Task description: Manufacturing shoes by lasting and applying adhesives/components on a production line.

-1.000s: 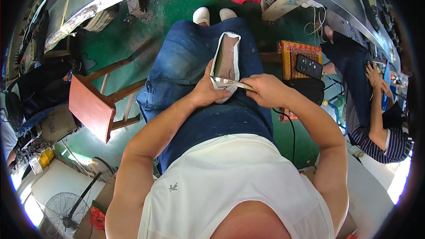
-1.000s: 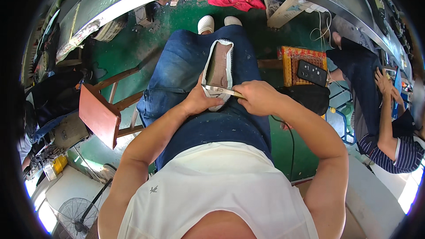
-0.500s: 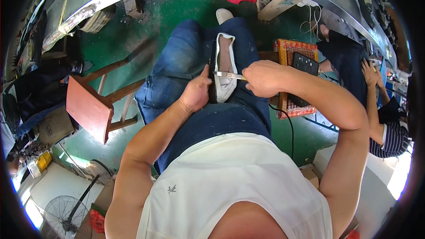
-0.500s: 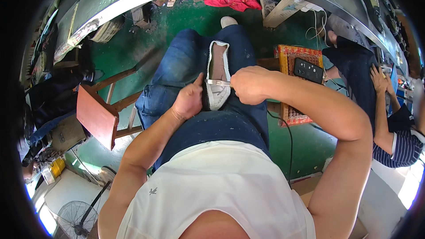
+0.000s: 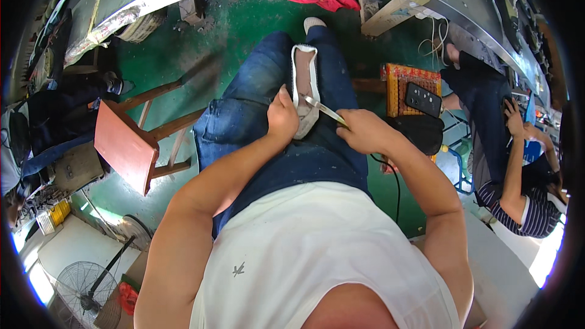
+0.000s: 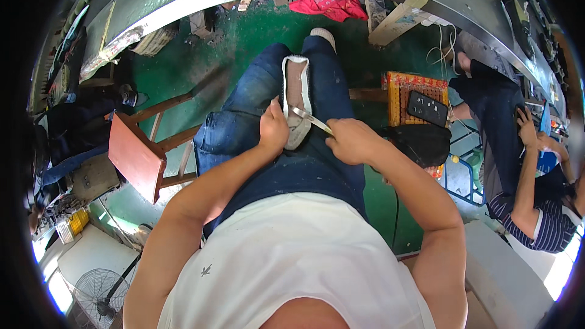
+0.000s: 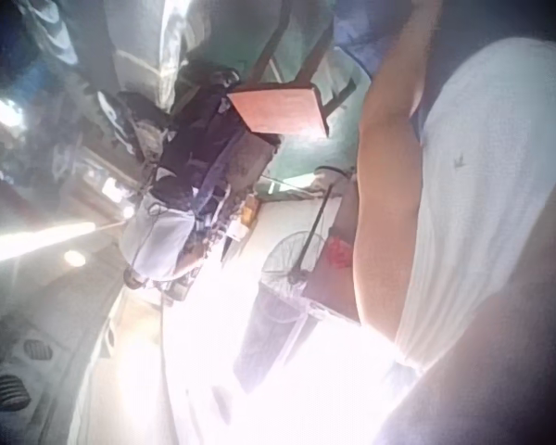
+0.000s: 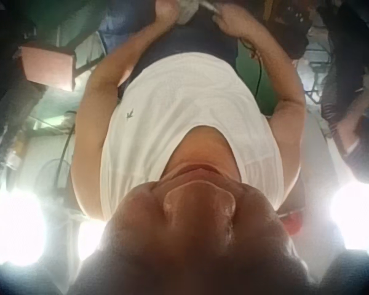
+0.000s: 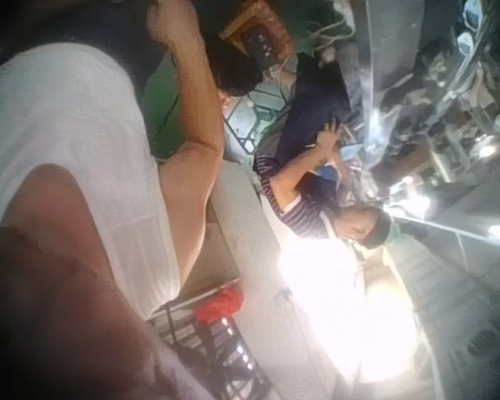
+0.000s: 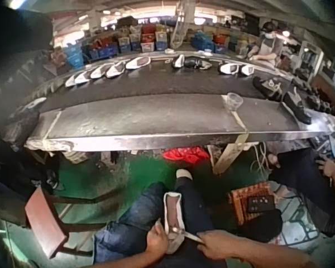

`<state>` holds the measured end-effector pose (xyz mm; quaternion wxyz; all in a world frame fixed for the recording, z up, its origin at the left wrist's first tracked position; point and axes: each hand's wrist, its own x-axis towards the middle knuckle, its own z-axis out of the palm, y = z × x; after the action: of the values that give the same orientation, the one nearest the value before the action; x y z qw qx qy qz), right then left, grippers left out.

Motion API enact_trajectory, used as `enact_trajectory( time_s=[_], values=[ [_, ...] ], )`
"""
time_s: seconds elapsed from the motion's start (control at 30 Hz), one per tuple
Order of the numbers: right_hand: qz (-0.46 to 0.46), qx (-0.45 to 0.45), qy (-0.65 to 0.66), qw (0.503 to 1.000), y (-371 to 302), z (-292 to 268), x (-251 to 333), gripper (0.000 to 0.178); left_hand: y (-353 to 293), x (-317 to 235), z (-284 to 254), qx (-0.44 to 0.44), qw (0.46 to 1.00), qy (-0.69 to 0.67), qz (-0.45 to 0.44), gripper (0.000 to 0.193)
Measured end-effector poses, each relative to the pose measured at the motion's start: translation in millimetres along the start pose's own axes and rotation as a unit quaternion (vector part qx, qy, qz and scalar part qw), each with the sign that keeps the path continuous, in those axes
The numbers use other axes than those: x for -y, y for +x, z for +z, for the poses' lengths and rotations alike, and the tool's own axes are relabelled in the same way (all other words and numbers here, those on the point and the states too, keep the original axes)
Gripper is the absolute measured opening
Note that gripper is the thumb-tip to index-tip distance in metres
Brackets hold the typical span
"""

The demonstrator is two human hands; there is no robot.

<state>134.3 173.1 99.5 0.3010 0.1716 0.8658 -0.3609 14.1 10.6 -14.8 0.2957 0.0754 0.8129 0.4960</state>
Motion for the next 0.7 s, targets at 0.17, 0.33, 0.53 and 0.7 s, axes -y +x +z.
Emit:
enact_trajectory(
  time_s=[0.17,0.33,0.53,0.7],
  values=[
    [-0.057,-0.137,-0.125,0.981,18.5,-3.9,-18.3,0.043,-3.2,-3.3,0.0,0.023,0.992,0.053,0.114,0.052],
    [-0.043,-0.174,-0.095,0.979,28.1,0.5,-43.0,0.029,-1.0,-4.8,-7.3,0.074,0.939,0.166,0.292,0.051],
    [0.044,0.106,0.182,0.977,38.3,-62.8,-60.8,0.024,9.7,-28.4,-20.9,0.185,0.917,0.257,0.244,0.053],
    [-0.034,-0.081,0.092,0.992,60.4,-54.9,-33.7,0.038,12.5,-47.8,-24.8,0.218,0.905,0.285,0.229,0.054]
  ],
)
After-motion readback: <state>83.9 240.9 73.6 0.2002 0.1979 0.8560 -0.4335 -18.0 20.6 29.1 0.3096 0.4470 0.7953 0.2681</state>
